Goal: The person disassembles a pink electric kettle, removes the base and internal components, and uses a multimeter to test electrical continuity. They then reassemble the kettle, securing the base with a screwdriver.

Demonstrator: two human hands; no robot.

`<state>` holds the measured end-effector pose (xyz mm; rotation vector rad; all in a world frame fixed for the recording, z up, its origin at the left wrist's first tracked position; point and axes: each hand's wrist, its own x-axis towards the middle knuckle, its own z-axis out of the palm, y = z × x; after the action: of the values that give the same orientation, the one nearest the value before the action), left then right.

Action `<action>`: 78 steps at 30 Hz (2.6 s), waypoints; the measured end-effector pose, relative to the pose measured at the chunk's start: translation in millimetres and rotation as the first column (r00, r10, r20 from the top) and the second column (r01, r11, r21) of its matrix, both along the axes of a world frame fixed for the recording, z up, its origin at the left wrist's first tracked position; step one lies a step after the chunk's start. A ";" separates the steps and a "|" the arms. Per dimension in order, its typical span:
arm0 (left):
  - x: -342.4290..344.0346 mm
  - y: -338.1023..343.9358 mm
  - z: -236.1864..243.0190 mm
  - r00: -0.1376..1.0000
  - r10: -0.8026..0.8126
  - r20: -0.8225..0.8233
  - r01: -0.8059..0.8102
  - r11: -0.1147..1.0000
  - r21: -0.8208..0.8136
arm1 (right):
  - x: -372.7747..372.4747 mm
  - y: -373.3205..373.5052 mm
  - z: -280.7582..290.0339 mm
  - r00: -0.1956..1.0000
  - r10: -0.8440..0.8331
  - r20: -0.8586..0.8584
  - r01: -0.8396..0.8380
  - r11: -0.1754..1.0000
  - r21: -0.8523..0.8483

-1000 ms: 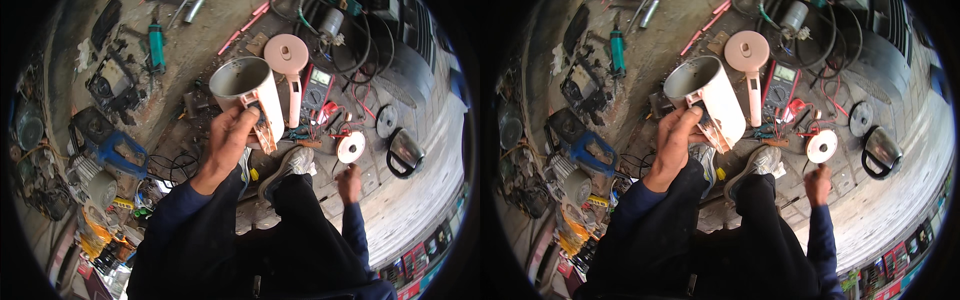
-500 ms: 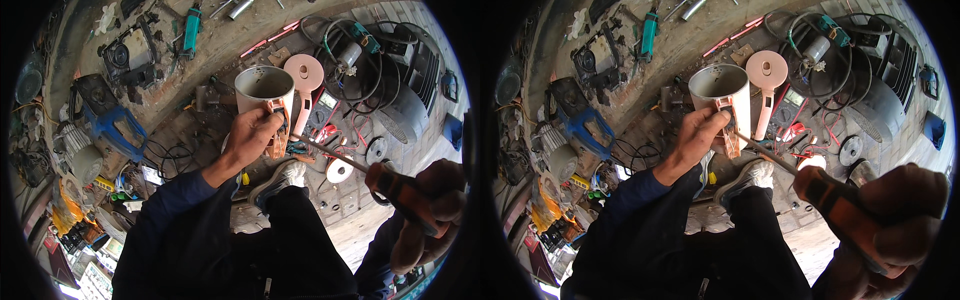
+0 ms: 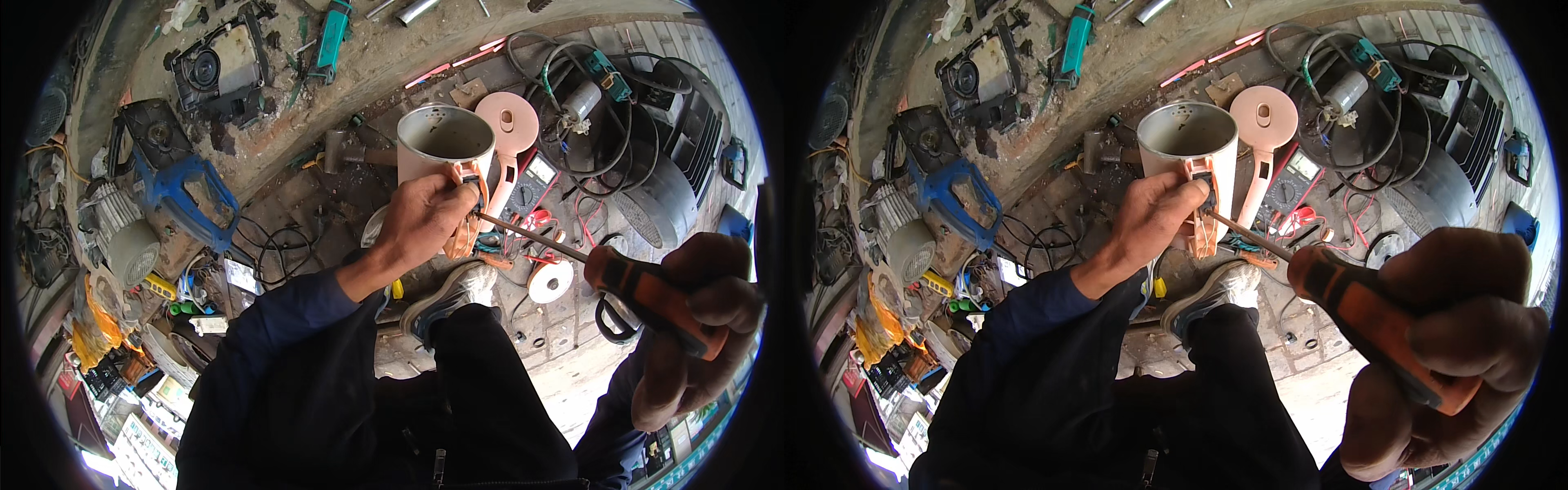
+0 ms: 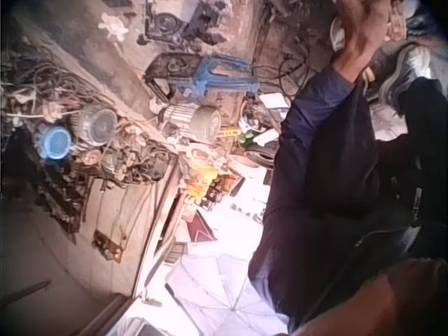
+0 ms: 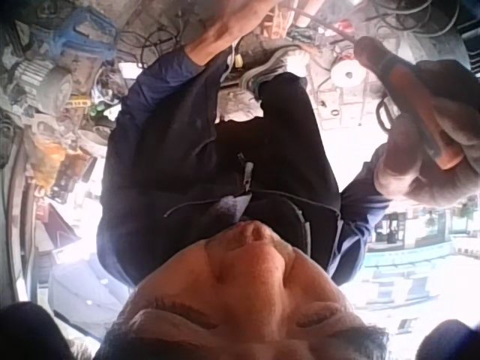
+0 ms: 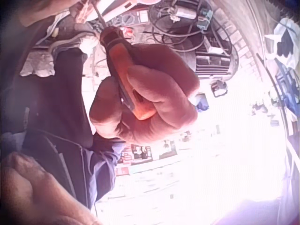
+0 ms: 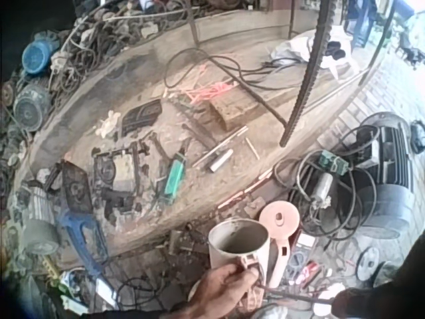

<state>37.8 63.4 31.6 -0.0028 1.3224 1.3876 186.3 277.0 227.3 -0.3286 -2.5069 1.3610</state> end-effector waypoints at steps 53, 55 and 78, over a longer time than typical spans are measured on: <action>10.4 16.9 -0.1 0.977 0.030 -0.211 -0.038 0.999 -0.035 | -65.3 -14.6 61.9 0.800 0.280 0.530 -0.528 0.747 0.404; 8.4 15.7 1.5 0.952 -0.013 -0.307 -0.007 0.998 -0.065 | -66.1 -13.9 63.9 0.802 0.261 0.538 -0.532 0.722 0.443; 12.1 13.9 -5.0 0.970 0.054 -0.238 -0.060 0.998 -0.016 | -76.0 -15.0 52.4 0.855 0.269 0.443 -0.433 0.840 0.326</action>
<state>49.9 77.2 26.7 0.1142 1.5469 1.4554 110.3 262.0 279.7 -0.0246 -3.2339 0.8799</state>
